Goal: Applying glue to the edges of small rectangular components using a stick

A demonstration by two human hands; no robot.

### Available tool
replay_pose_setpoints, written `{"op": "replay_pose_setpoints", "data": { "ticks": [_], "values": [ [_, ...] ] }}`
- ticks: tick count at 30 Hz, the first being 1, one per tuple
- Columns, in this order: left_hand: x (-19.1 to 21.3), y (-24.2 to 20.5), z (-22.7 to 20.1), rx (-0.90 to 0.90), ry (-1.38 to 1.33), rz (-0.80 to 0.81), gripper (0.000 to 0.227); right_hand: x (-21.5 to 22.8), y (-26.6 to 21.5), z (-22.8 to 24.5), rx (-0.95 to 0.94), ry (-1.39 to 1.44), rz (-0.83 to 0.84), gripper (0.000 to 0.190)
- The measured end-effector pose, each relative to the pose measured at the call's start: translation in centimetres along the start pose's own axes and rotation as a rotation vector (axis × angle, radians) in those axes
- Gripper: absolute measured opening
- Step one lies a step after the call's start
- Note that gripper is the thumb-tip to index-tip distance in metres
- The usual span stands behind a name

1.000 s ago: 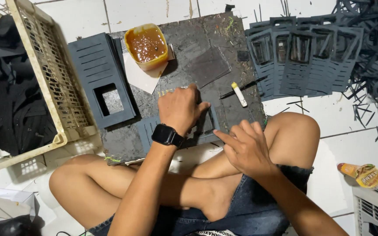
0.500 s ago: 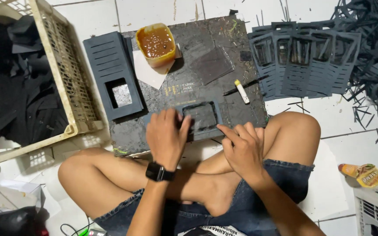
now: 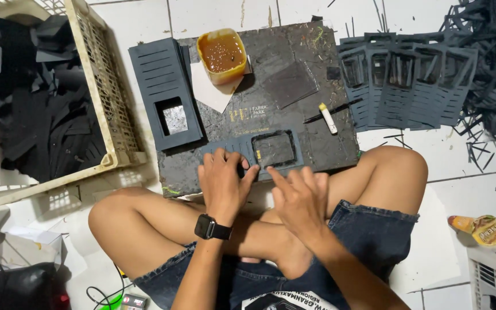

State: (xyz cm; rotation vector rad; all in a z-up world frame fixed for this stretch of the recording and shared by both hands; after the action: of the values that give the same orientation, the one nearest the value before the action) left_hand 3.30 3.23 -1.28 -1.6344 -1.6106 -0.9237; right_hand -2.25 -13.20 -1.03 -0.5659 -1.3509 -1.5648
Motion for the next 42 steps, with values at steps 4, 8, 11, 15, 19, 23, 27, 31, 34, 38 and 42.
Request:
{"op": "replay_pose_setpoints", "data": {
  "ticks": [4, 8, 11, 15, 19, 23, 27, 31, 34, 38, 42],
  "values": [
    [0.0, -0.1, 0.2, 0.014, -0.019, 0.007, 0.029, -0.2, -1.4, -2.6, -0.077, -0.113, 0.013, 0.031],
    [-0.1, -0.2, 0.4, -0.005, -0.059, -0.013, 0.027, 0.3, -1.0, -2.2, -0.105, -0.191, -0.017, 0.035],
    [-0.1, -0.2, 0.4, -0.007, -0.075, -0.015, 0.025, -0.4, -1.0, -0.8, -0.13, -0.12, 0.032, 0.032],
    [-0.2, -0.4, 0.4, 0.019, -0.062, -0.008, 0.024, -1.9, -1.3, 1.4, 0.005, -0.009, 0.024, 0.031],
    [-0.4, -0.5, 0.6, 0.022, -0.066, -0.008, 0.025, -0.9, -0.5, 1.9, 0.026, -0.034, 0.005, 0.035],
    [-0.3, -0.5, 0.5, 0.019, -0.074, -0.023, 0.025, -0.4, -0.9, 0.4, -0.04, -0.107, -0.009, 0.036],
    [-0.4, -0.5, 0.6, 0.012, -0.083, -0.03, 0.025, -0.9, -1.1, 0.4, -0.088, -0.108, 0.004, 0.031],
    [-0.3, -0.4, 0.6, 0.016, -0.076, -0.02, 0.025, -1.2, -0.6, 1.3, 0.005, -0.044, -0.016, 0.03],
    [-0.2, -0.4, 0.6, 0.025, -0.082, -0.012, 0.025, -0.5, -0.2, 1.5, 0.021, -0.038, -0.016, 0.032],
    [-0.2, -0.3, 0.6, 0.035, -0.076, 0.004, 0.025, 0.0, -0.7, 0.3, -0.053, -0.111, 0.013, 0.032],
    [0.0, -0.3, 0.5, 0.043, -0.077, 0.007, 0.025, 0.3, -0.9, -0.7, -0.078, -0.162, 0.015, 0.032]
  ]
}}
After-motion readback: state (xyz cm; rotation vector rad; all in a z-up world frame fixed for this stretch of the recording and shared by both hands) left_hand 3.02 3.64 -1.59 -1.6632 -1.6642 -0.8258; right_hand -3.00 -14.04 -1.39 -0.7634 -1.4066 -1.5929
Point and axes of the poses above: each hand's wrist, its own y-axis towards the middle knuckle, its own x-axis out of the back of the hand, z = x × y, the point moved 2 cm from there along y, towards the middle knuckle, and after that the axes turned 8 degrees about -z, right-handed, at the moved point
